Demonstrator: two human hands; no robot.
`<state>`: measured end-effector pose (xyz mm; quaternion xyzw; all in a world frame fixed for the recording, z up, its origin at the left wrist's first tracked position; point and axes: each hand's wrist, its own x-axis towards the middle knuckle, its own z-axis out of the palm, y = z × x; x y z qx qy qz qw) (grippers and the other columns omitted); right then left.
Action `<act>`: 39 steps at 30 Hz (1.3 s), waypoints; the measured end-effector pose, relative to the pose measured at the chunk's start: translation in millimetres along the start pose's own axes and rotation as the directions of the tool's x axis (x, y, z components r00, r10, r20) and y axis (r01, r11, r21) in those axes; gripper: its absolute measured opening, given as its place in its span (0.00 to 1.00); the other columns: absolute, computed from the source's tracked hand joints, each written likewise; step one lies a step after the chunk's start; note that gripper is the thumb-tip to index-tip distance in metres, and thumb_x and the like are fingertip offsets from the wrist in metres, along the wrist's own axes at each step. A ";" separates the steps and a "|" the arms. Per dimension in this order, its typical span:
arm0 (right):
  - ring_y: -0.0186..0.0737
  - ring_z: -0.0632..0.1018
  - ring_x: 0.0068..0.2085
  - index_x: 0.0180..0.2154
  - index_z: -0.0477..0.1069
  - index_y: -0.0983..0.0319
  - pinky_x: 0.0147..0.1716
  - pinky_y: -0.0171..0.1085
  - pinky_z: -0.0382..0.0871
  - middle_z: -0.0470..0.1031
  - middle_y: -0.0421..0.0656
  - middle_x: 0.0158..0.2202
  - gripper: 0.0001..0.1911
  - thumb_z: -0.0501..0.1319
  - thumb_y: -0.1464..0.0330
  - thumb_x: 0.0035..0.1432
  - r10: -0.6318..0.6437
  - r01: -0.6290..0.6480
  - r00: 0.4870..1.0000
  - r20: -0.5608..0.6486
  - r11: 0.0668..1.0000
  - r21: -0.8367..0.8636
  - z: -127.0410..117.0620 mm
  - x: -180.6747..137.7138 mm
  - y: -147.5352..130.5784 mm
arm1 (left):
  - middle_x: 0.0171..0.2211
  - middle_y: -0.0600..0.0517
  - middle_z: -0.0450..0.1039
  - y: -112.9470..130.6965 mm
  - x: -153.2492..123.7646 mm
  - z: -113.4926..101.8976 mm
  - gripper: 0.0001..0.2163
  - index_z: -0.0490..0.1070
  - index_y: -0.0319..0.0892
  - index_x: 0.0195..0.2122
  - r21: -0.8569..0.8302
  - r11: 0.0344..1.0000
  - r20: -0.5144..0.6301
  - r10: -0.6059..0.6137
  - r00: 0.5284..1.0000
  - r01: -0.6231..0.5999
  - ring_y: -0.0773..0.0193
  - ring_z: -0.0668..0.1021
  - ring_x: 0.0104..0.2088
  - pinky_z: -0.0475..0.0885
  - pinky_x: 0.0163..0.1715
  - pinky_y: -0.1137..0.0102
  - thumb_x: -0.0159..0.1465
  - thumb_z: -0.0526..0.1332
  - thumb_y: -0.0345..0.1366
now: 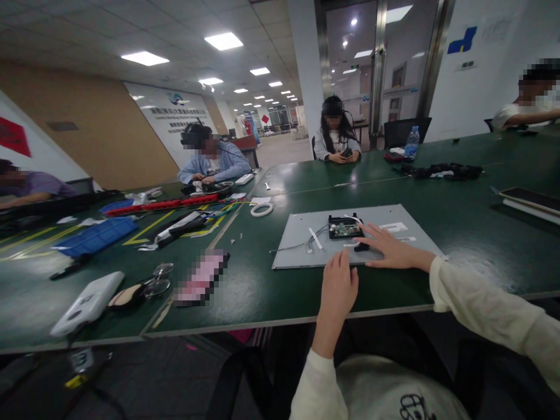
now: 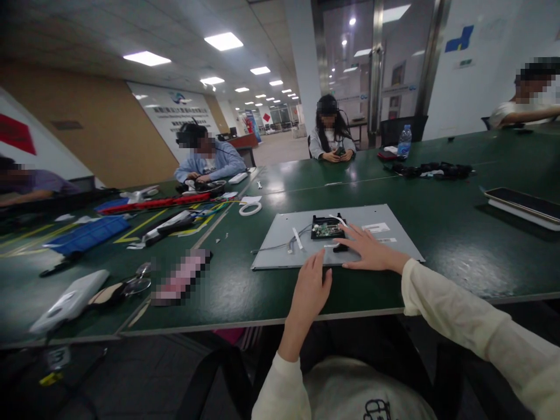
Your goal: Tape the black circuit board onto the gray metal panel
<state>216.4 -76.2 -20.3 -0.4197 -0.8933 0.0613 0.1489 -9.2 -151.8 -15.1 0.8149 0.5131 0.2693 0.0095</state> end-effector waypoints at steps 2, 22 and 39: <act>0.57 0.40 0.69 0.67 0.52 0.50 0.64 0.61 0.43 0.34 0.42 0.71 0.38 0.55 0.46 0.59 0.016 -0.016 1.000 0.004 1.000 -0.002 5.6 -0.2 4.7 | 0.57 0.41 0.66 1.0 -0.2 -0.6 0.21 0.56 0.38 0.61 0.001 1.000 0.007 0.000 1.000 0.000 0.54 0.68 0.59 0.66 0.58 0.57 0.67 0.51 0.31; 0.69 0.46 0.67 0.69 0.42 0.53 0.57 0.70 0.47 0.36 0.48 0.71 0.44 0.38 0.38 0.59 0.560 -0.564 0.825 -0.070 0.810 -0.163 26.3 15.4 32.1 | 0.60 0.42 0.64 4.9 -4.9 -8.8 0.21 0.56 0.36 0.62 -0.028 0.999 0.054 -0.029 0.998 0.031 0.56 0.65 0.62 0.63 0.62 0.59 0.68 0.50 0.33; 0.75 0.38 0.66 0.64 0.59 0.58 0.49 0.80 0.39 0.37 0.52 0.70 0.31 0.45 0.54 0.64 0.667 -0.762 0.644 -0.375 0.599 -0.244 35.5 25.0 78.1 | 0.61 0.42 0.63 6.8 -13.8 -12.9 0.21 0.54 0.39 0.63 -0.005 0.998 0.069 -0.058 0.996 0.058 0.54 0.65 0.63 0.67 0.59 0.54 0.68 0.51 0.34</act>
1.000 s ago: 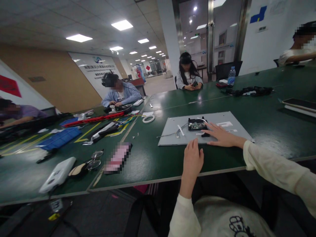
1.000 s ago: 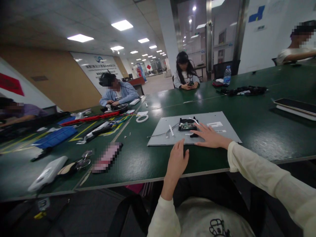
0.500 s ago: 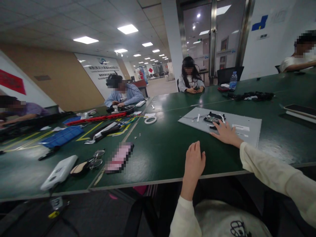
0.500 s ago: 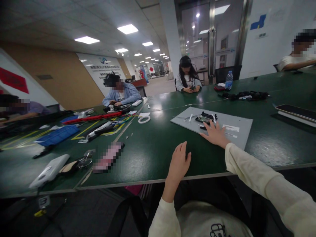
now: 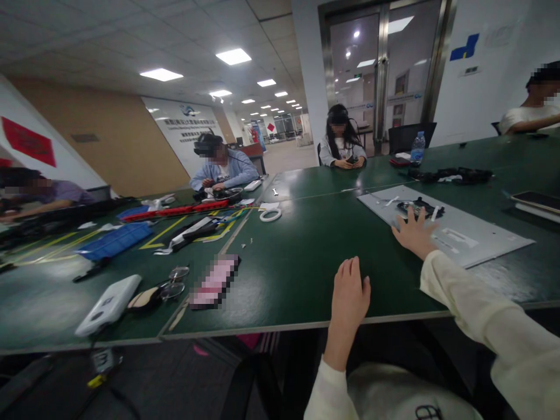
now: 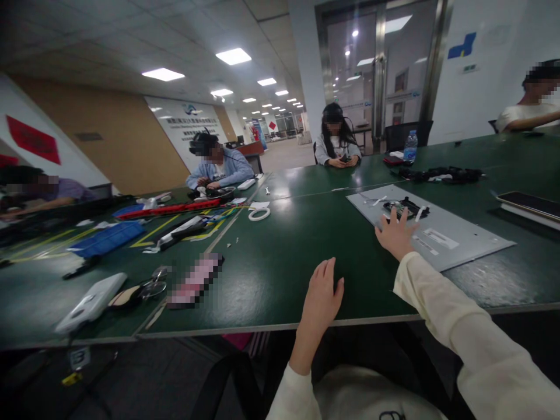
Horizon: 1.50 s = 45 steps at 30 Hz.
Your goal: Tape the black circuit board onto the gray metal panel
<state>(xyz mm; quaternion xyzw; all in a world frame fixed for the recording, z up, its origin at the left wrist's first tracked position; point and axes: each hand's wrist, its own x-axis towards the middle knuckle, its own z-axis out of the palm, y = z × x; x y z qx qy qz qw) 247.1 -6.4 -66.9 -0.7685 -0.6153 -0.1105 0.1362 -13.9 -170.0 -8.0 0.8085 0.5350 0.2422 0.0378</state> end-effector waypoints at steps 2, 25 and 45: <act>0.69 0.39 0.67 0.60 0.65 0.55 0.53 0.77 0.34 0.43 0.46 0.70 0.26 0.47 0.60 0.63 -0.210 0.206 0.977 -0.044 0.975 -0.086 -1.6 3.2 5.8 | 0.61 0.42 0.63 0.1 -3.4 0.5 0.21 0.54 0.39 0.63 0.009 1.000 -0.013 0.005 1.000 -0.005 0.54 0.65 0.63 0.67 0.60 0.54 0.69 0.51 0.34; 0.70 0.36 0.67 0.64 0.59 0.55 0.51 0.80 0.37 0.34 0.49 0.71 0.27 0.43 0.60 0.65 -0.010 -0.003 0.995 0.099 0.991 0.133 1.5 13.1 13.5 | 0.62 0.41 0.62 -1.6 -4.5 4.3 0.22 0.54 0.38 0.63 0.051 0.998 0.025 -0.032 0.999 0.031 0.53 0.63 0.64 0.64 0.62 0.54 0.68 0.51 0.34; 0.69 0.43 0.67 0.60 0.64 0.56 0.51 0.76 0.46 0.44 0.53 0.68 0.27 0.44 0.60 0.64 0.123 -0.136 0.988 0.091 0.977 0.163 29.5 22.2 59.9 | 0.64 0.44 0.60 -2.9 -5.1 4.8 0.23 0.54 0.42 0.65 0.006 0.996 0.083 -0.089 0.993 0.089 0.51 0.62 0.65 0.65 0.61 0.50 0.68 0.53 0.37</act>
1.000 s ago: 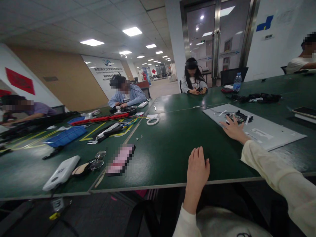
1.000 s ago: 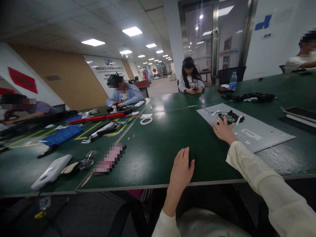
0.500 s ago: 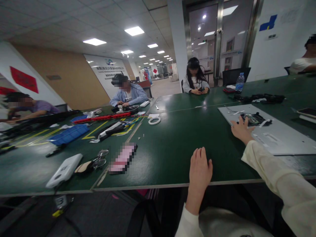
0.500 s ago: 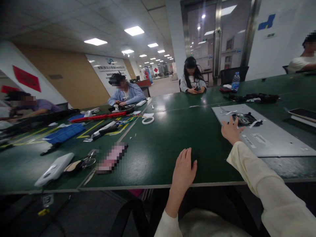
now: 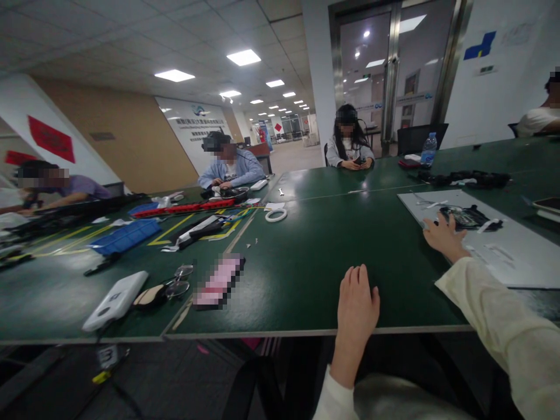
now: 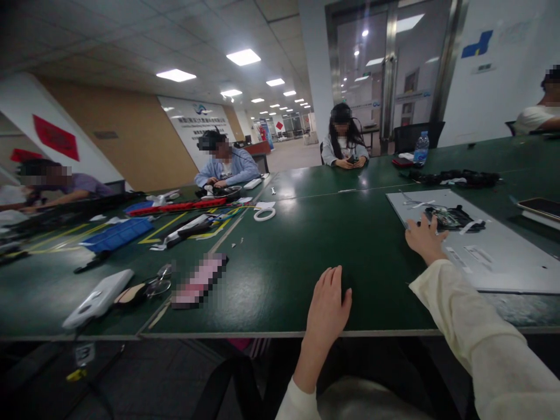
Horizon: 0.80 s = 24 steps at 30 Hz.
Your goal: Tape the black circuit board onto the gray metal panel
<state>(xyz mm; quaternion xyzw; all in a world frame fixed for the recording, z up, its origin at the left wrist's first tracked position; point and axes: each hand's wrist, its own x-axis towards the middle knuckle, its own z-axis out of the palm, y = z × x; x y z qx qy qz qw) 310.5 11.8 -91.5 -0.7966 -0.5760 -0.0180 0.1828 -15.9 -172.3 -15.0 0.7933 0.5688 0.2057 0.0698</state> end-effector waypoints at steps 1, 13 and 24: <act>0.70 0.43 0.67 0.60 0.64 0.57 0.51 0.76 0.47 0.44 0.54 0.68 0.27 0.44 0.60 0.64 -0.001 0.001 1.000 -0.003 1.000 0.001 0.7 0.3 1.4 | 0.64 0.44 0.60 0.1 0.2 0.0 0.24 0.54 0.42 0.65 0.001 1.000 -0.002 -0.001 1.000 0.001 0.52 0.62 0.65 0.65 0.61 0.50 0.68 0.53 0.37; 0.69 0.51 0.65 0.58 0.66 0.60 0.53 0.67 0.55 0.53 0.57 0.64 0.26 0.46 0.60 0.63 -0.025 0.024 0.999 -0.032 0.999 -0.039 2.2 -0.2 2.1 | 0.62 0.42 0.63 1.8 1.2 -3.3 0.22 0.55 0.41 0.63 0.004 1.000 -0.028 0.017 0.999 -0.016 0.51 0.64 0.63 0.65 0.60 0.49 0.68 0.53 0.35; 0.71 0.52 0.64 0.58 0.65 0.63 0.54 0.65 0.55 0.54 0.58 0.63 0.28 0.46 0.58 0.62 -0.018 0.017 0.999 -0.043 1.000 -0.009 6.3 0.4 2.3 | 0.63 0.44 0.62 0.4 -1.6 -4.9 0.23 0.55 0.42 0.64 0.010 1.000 -0.005 -0.003 1.000 0.003 0.52 0.64 0.63 0.66 0.60 0.50 0.68 0.53 0.36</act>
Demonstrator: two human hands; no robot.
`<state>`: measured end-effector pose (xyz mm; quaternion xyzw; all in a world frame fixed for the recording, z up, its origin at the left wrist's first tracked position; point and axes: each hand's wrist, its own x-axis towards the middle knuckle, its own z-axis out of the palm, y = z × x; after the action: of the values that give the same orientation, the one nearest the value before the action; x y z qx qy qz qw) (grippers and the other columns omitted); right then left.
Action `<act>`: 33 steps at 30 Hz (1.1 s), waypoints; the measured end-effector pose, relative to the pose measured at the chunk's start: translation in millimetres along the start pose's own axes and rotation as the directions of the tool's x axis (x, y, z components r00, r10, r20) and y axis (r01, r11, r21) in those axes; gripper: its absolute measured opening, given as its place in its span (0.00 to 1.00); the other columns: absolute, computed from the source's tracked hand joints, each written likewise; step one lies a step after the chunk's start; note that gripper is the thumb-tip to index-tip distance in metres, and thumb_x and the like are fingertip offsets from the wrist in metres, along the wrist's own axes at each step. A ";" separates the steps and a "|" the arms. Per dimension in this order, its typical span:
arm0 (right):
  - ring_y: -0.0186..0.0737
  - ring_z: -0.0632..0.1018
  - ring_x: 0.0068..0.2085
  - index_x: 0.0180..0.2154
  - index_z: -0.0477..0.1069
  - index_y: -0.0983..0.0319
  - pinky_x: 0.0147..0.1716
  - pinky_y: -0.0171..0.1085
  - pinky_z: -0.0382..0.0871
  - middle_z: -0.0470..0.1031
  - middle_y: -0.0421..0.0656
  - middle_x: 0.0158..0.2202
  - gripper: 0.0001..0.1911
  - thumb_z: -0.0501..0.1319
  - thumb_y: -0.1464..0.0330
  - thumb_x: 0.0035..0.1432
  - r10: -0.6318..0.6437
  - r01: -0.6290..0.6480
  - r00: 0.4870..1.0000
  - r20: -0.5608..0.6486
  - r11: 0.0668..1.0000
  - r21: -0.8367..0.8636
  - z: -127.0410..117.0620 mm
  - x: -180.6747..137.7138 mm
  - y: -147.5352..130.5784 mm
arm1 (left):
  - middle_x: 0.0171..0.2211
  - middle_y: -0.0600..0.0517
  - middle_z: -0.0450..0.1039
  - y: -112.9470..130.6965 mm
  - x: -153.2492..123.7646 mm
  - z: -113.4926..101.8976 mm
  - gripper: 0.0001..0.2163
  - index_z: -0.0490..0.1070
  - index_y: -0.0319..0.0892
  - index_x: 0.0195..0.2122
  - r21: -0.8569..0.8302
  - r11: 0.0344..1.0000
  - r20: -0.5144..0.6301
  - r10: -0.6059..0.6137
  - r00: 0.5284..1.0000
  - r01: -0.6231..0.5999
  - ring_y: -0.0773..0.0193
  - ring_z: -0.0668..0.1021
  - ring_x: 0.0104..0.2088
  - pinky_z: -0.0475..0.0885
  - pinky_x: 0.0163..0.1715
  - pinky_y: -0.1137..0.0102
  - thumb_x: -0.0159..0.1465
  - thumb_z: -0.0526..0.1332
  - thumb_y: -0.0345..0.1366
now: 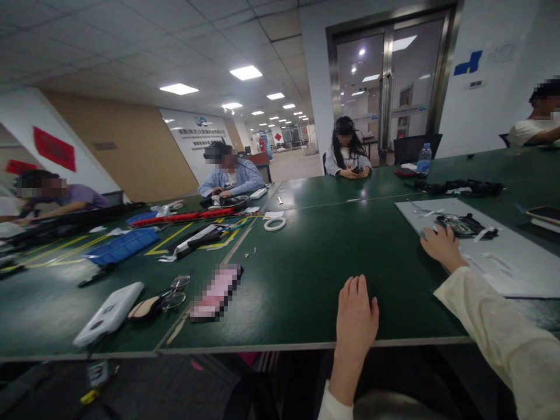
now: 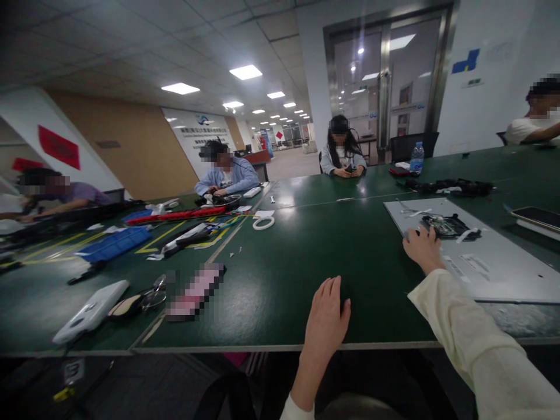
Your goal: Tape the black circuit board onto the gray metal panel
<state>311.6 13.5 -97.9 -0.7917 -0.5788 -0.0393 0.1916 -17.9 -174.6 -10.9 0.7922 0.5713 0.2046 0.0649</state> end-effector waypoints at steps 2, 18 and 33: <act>0.71 0.52 0.64 0.58 0.65 0.63 0.54 0.65 0.55 0.54 0.58 0.63 0.28 0.46 0.57 0.62 0.001 -0.001 1.000 -0.006 1.000 0.004 0.8 1.2 0.4 | 0.63 0.44 0.61 0.2 0.0 -0.7 0.23 0.56 0.42 0.64 -0.003 1.000 0.008 -0.009 1.000 0.009 0.51 0.64 0.63 0.66 0.60 0.50 0.68 0.53 0.36; 0.67 0.51 0.64 0.59 0.64 0.61 0.54 0.65 0.53 0.54 0.56 0.63 0.26 0.46 0.59 0.63 0.033 -0.034 0.999 -0.025 0.999 -0.032 6.9 1.5 -2.5 | 0.64 0.45 0.60 1.3 0.3 -3.4 0.23 0.55 0.41 0.65 0.029 0.999 0.056 -0.046 0.997 0.044 0.52 0.62 0.65 0.63 0.62 0.51 0.69 0.51 0.36; 0.66 0.50 0.66 0.58 0.65 0.58 0.56 0.64 0.52 0.53 0.55 0.65 0.28 0.46 0.54 0.62 0.071 -0.073 0.993 0.096 0.997 0.018 12.0 11.8 13.1 | 0.66 0.47 0.56 1.6 -0.9 -6.8 0.24 0.54 0.42 0.66 0.012 0.994 0.120 -0.113 0.986 0.113 0.53 0.60 0.66 0.61 0.63 0.52 0.69 0.51 0.37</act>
<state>325.7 25.0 -109.0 -0.8109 -0.5587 0.0116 0.1738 -19.5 -176.8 -4.3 0.7696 0.6108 0.1509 0.1089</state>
